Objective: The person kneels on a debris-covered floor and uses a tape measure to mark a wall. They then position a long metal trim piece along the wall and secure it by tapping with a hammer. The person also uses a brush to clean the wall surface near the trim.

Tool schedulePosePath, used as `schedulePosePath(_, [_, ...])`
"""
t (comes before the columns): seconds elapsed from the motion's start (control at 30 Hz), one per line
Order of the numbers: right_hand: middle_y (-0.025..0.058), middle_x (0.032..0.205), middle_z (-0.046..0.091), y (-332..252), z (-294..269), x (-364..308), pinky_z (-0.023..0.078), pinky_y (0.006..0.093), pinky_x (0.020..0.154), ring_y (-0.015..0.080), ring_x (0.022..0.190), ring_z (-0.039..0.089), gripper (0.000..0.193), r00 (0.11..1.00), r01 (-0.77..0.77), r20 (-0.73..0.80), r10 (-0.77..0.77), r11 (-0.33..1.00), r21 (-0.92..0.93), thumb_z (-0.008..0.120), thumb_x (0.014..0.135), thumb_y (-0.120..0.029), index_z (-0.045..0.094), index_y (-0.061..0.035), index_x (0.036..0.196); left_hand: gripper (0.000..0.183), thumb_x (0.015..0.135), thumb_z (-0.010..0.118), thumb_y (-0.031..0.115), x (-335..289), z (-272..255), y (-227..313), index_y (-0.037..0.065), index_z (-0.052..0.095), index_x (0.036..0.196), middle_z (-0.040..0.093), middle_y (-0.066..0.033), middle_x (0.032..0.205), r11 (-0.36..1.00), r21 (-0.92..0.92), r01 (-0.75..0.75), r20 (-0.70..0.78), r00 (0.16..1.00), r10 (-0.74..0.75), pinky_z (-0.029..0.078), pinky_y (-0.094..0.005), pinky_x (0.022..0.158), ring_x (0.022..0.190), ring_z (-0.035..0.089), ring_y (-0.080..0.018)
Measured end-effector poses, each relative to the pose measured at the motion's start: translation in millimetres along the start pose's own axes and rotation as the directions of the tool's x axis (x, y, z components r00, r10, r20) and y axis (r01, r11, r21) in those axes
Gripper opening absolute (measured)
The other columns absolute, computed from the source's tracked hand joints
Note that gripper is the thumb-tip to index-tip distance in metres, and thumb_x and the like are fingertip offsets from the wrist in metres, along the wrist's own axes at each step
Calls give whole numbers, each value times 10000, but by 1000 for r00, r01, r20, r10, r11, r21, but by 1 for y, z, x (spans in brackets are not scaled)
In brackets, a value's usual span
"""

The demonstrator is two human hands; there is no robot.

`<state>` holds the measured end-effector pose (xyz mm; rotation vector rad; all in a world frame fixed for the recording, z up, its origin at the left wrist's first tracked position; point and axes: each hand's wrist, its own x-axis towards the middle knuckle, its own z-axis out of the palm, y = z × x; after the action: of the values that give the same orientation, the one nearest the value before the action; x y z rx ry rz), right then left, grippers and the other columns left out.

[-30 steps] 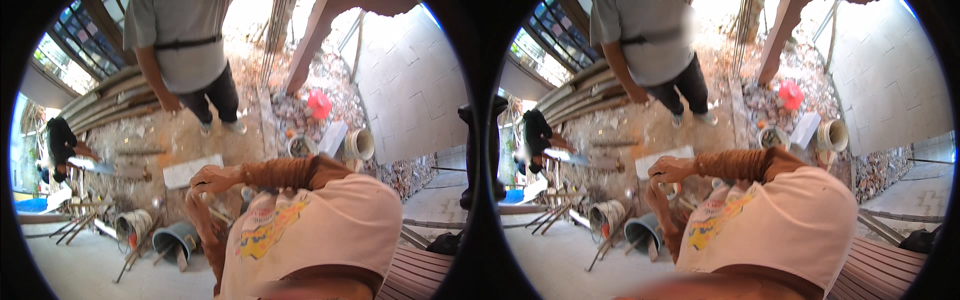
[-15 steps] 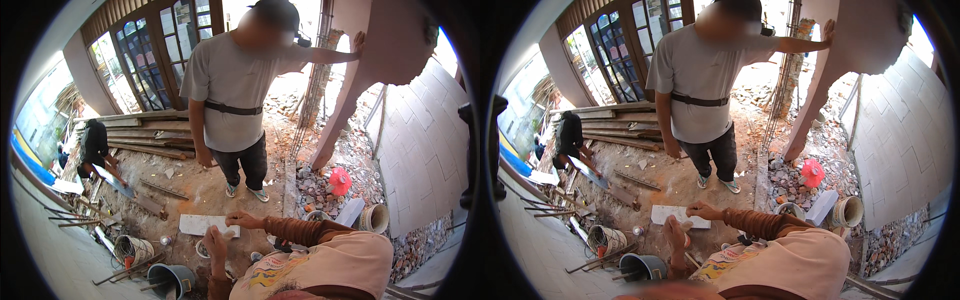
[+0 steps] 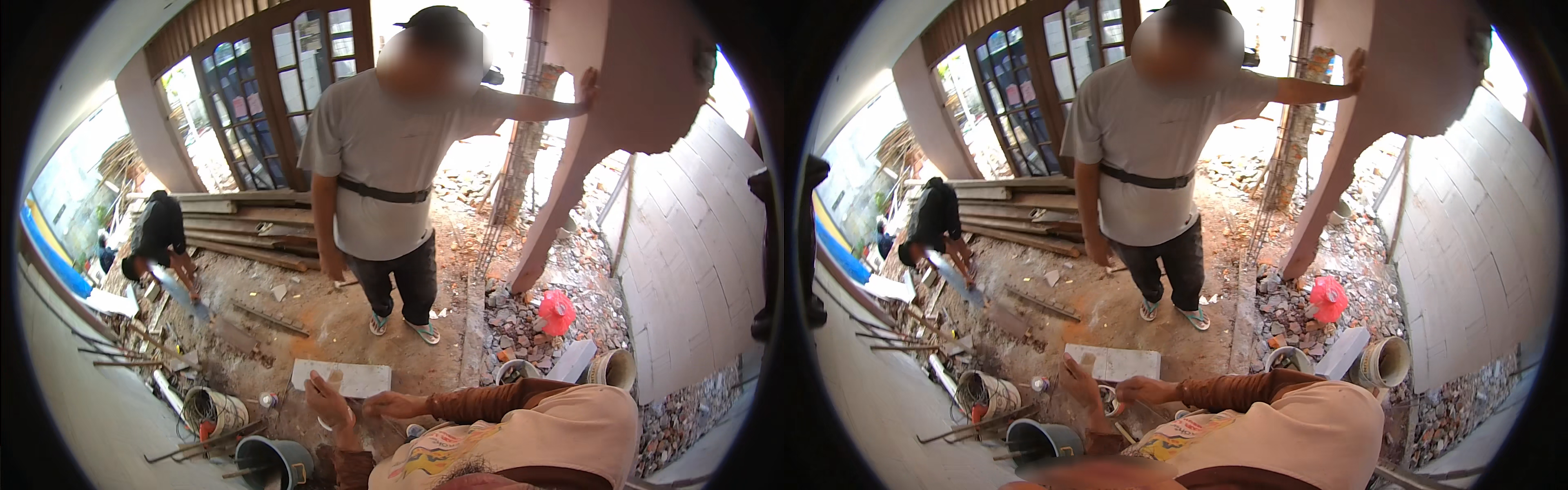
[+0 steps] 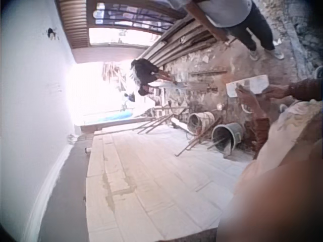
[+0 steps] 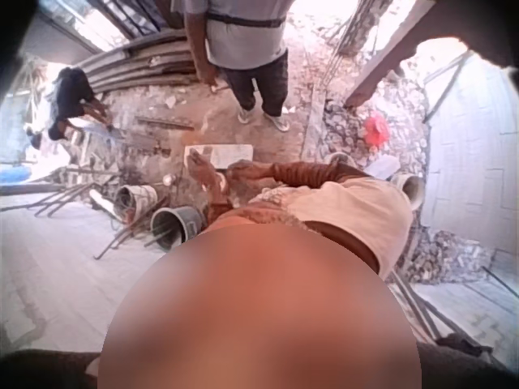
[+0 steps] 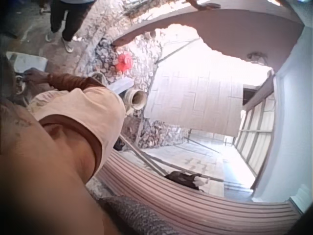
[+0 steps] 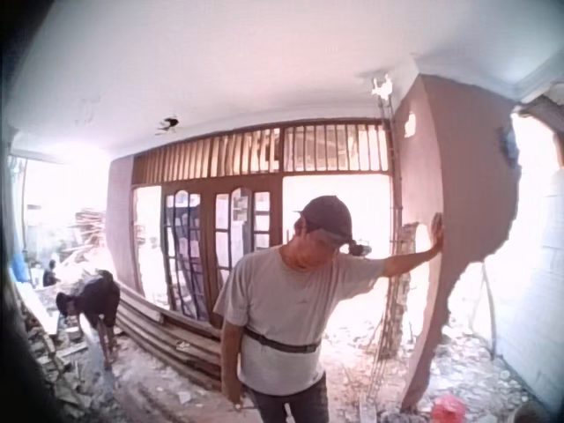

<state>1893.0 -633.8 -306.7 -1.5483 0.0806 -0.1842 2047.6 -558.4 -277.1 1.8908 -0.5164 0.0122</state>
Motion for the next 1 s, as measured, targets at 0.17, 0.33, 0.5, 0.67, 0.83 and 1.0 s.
schedulePosePath(0.17, [127, 929, 683, -1, -16, 1, 478, 392, 774, 212, 830, 611, 273, 1000, -9, 10, 14, 934, -357, 551, 993, -254, 674, -22, 1067, 449, 1000, 572, 384, -27, -19, -32, -19, 629, 810, 642, -266, 745, 833, 476, -281, 504, 864, 4, 486, -521, 642, 779, 661, -416])
schedulePosePath(0.33, [35, 865, 671, 29, -32, -3, 471, 334, 760, 135, 820, 589, 291, 974, -225, 41, 223, 971, 83, 548, 973, -245, 704, -12, 895, 468, 1015, 563, 398, -60, -19, -38, -34, 637, 850, 612, -236, 700, 987, -80, 138, 664, 746, -51, 486, -482, 629, 739, 641, -368])
schedulePosePath(0.5, [41, 861, 675, 40, 10, -14, 487, 344, 798, 161, 850, 627, 360, 977, -210, 90, 192, 939, 271, 529, 1028, -342, 660, -7, 1011, 476, 1024, 558, 400, -33, -10, 6, -41, 636, 862, 587, -220, 683, 655, -559, 509, 271, 858, -435, 482, -462, 627, 718, 619, -340])
schedulePosePath(0.67, [216, 793, 638, -5, 16, -18, 474, 477, 677, 398, 746, 631, 225, 982, 189, 85, -169, 861, -473, 551, 969, -215, 605, 0, 931, 480, 1038, 563, 364, 11, -17, 10, -42, 602, 785, 541, -184, 637, 921, 383, -63, -81, 992, 102, 424, -471, 587, 576, 512, -324])
schedulePosePath(0.83, [201, 770, 643, -38, -35, -3, 471, 452, 657, 380, 711, 616, 214, 961, 167, -128, -244, 885, -435, 590, 911, -188, 622, 17, 857, 500, 1052, 538, 335, -17, -17, -31, -1, 571, 684, 530, -102, 560, 860, 259, -439, 552, 798, 241, 405, -418, 533, 493, 484, -268])
schedulePosePath(1.0, [37, 745, 664, -11, -60, -11, 465, 340, 667, 117, 729, 583, 265, 994, 37, -103, -36, 999, 6, 626, 929, -251, 700, -1, 878, 410, 1062, 520, 356, -39, -3, -21, 35, 608, 823, 584, -16, 785, 867, -338, 367, 577, 808, -117, 443, -315, 598, 695, 544, -129])
